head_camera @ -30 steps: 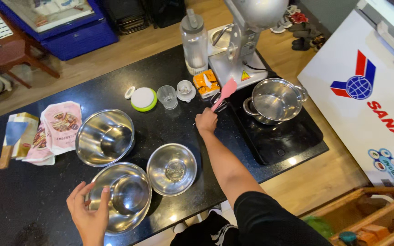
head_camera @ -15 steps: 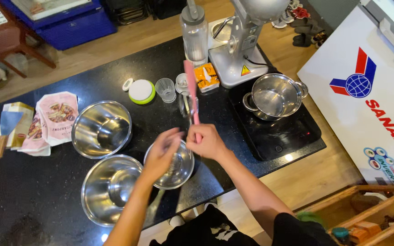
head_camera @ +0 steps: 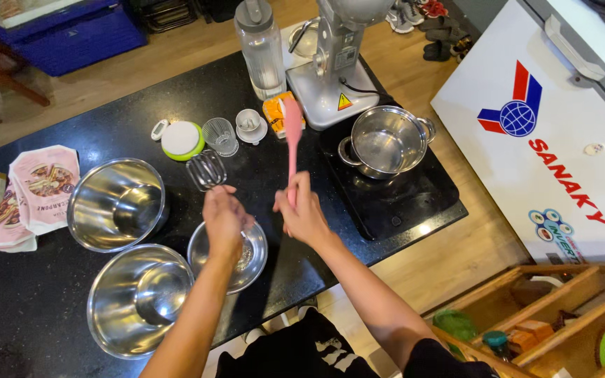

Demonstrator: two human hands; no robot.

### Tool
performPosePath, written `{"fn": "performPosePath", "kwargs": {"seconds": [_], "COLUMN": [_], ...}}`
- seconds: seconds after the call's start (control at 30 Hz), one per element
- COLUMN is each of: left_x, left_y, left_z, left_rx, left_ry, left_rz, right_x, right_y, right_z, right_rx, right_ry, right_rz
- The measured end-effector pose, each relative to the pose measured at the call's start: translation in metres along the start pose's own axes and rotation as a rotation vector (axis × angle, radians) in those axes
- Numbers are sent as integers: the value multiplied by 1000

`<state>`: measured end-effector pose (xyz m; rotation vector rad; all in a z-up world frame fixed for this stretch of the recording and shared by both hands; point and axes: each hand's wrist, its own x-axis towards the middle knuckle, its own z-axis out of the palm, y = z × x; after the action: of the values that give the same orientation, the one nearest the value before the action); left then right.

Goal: The person arranges stainless steel bowls and utensils on a countertop, then uses a scraper to cut and transfer portions of mascarpone cheese from a pouch into a bowl. They also wipe the inside of a bowl with a paper towel.

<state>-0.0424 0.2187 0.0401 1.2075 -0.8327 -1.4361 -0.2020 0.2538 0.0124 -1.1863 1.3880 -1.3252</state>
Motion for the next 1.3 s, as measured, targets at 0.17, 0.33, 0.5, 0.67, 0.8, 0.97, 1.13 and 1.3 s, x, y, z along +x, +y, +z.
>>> {"fn": "performPosePath", "kwargs": {"seconds": [0.17, 0.33, 0.5, 0.67, 0.8, 0.97, 1.13, 1.3], "left_x": [-11, -20, -20, -8, 2, -13, -34, -56], "left_y": [23, 18, 6, -12, -37, -51, -23, 17], "left_z": [-6, -24, -44, -44, -23, 15, 14, -47], "left_rx": [16, 21, 96, 222, 590, 1066, 972, 695], "left_ry": [1, -87, -129, -146, -231, -316, -373, -331], "left_rz": [-44, -37, -69, -44, 279, 411, 313, 208], "right_x": [99, 172, 178, 101, 23, 16, 38, 35], "right_y": [83, 164, 187, 137, 88, 125, 175, 163], "right_z": [22, 35, 41, 42, 37, 26, -7, -10], "right_rx": [-525, -732, -691, -504, 603, 203, -473, -798], "right_ry": [249, 342, 382, 428, -102, 56, 240, 204], "right_rz": [90, 135, 133, -65, 497, 239, 250, 178]}}
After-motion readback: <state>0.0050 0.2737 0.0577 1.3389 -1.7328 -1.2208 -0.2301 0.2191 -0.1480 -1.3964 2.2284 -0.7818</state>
